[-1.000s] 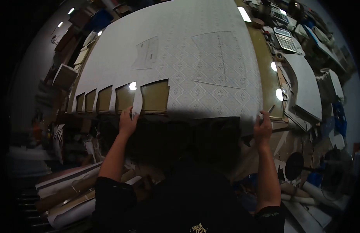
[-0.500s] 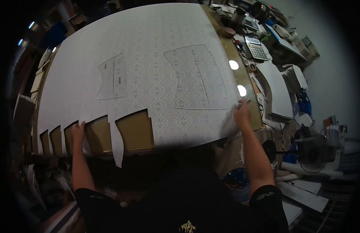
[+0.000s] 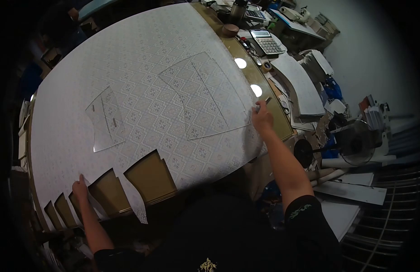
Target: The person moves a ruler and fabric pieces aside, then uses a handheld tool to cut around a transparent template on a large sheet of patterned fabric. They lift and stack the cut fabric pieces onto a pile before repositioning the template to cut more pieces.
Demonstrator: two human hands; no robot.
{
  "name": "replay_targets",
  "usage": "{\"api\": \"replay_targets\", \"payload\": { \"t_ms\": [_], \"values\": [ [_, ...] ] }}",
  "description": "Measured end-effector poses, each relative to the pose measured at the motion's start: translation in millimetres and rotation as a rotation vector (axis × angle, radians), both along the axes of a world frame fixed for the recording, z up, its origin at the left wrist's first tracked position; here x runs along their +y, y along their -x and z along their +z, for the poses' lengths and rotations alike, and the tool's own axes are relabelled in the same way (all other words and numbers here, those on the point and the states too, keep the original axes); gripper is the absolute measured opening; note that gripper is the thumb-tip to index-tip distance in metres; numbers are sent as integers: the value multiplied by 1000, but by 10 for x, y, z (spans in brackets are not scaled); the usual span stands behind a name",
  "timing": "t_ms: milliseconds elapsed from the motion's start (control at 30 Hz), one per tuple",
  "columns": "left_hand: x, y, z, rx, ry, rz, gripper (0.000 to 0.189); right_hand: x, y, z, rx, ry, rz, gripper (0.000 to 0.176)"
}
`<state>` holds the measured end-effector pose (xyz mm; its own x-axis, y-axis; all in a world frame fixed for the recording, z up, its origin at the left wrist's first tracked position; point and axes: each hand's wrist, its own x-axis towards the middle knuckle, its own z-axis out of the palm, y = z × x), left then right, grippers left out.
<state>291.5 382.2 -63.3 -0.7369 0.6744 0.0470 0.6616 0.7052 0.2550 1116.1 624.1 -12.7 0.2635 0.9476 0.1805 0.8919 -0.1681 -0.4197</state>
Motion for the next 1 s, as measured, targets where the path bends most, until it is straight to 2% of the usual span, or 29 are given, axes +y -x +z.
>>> {"api": "replay_targets", "payload": {
  "t_ms": [233,467,600,700,767,900,1000],
  "values": [
    [-35,-146,-16,27,-70,33,67,399,178,18,-15,27,28,29],
    [-46,-311,107,0,20,128,64,605,165,-37,-69,-34,106,23],
    [-92,-317,67,17,8,88,66,711,59,54,-47,69,113,22],
    [-65,-187,-32,4,61,48,67,569,15,89,-76,48,129,23],
    [-87,-99,-82,-2,73,19,68,305,-4,93,-118,123,94,25],
    [-70,-137,-87,16,32,22,67,-169,-189,-80,-152,-42,115,32],
    [-105,-27,-116,24,55,0,66,-401,-289,-133,-155,-72,110,35]
  ]
}}
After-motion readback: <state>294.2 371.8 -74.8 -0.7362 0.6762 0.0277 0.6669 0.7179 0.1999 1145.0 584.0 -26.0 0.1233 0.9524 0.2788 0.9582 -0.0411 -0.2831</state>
